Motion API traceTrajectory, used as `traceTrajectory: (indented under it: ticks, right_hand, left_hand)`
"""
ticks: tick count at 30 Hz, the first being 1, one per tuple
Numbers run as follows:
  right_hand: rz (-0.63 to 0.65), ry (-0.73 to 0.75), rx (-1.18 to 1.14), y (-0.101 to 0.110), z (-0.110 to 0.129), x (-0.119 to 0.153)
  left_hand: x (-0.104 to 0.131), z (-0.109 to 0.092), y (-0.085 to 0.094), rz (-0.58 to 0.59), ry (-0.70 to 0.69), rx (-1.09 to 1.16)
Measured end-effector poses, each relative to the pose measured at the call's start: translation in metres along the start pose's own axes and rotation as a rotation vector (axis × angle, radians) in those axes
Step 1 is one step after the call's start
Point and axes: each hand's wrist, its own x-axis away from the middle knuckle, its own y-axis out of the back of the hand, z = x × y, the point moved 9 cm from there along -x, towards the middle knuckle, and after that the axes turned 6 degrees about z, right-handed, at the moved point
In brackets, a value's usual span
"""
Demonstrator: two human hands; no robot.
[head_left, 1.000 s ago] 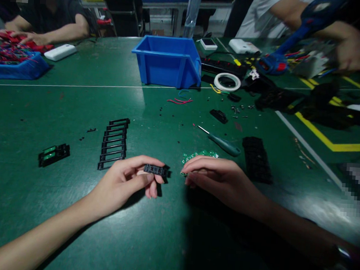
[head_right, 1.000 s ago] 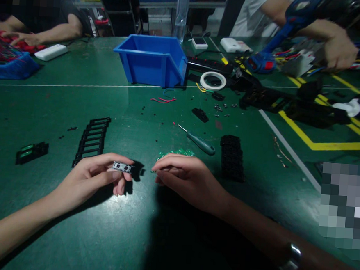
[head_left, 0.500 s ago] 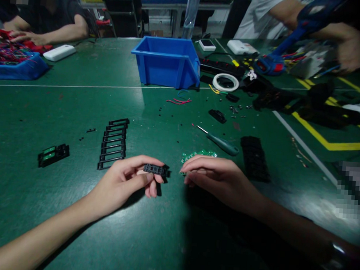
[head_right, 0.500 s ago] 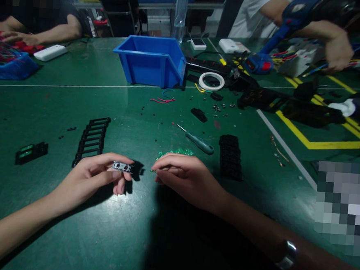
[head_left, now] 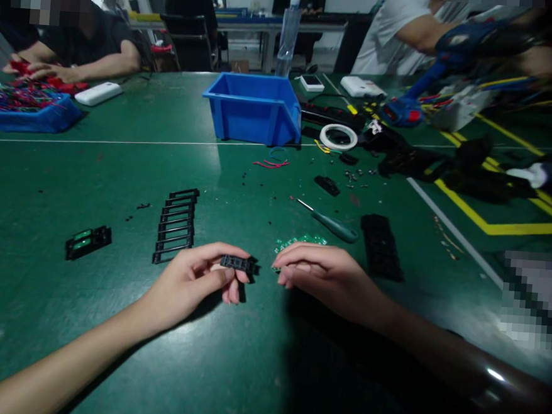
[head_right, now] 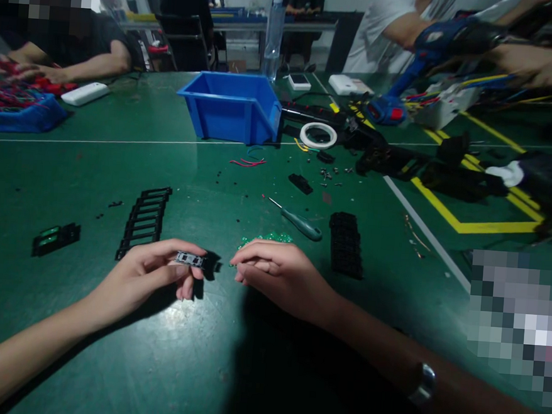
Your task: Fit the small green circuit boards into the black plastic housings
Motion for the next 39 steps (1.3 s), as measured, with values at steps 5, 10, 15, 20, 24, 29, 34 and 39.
traceTrajectory:
  ticks: [5, 10, 15, 20, 24, 29, 34, 39]
  right_hand:
    - [0.005, -0.013, -0.031, -0.002, -0.001, -0.002]
    - [0.006, 0.033, 0.039, -0.002, 0.003, -0.002]
    - [-0.002, 0.088, 0.145, 0.0, 0.01, -0.001]
    - [0.015, 0.12, 0.171, -0.001, 0.013, -0.002]
    - [0.032, 0.115, 0.165, -0.002, 0.013, -0.002]
    - [0.037, 0.075, 0.135, -0.003, 0.011, -0.002]
    - [0.042, 0.048, 0.099, -0.004, 0.007, -0.001]
    - [0.034, 0.054, 0.075, -0.003, 0.007, -0.002]
  left_hand:
    - [0.0, 0.001, 0.001, 0.0, -0.004, -0.001]
    - [0.0, 0.001, 0.001, -0.001, 0.0, 0.013]
    - [0.0, 0.001, 0.002, -0.009, 0.002, 0.011]
    - [-0.001, 0.002, 0.002, -0.003, 0.002, 0.035]
    - [-0.001, 0.003, 0.001, 0.003, 0.0, 0.042]
    - [-0.001, 0.002, 0.001, 0.005, -0.01, 0.047]
    - [0.001, 0.003, 0.002, 0.008, -0.009, 0.039]
    - [0.0, 0.003, 0.002, 0.007, -0.016, 0.035]
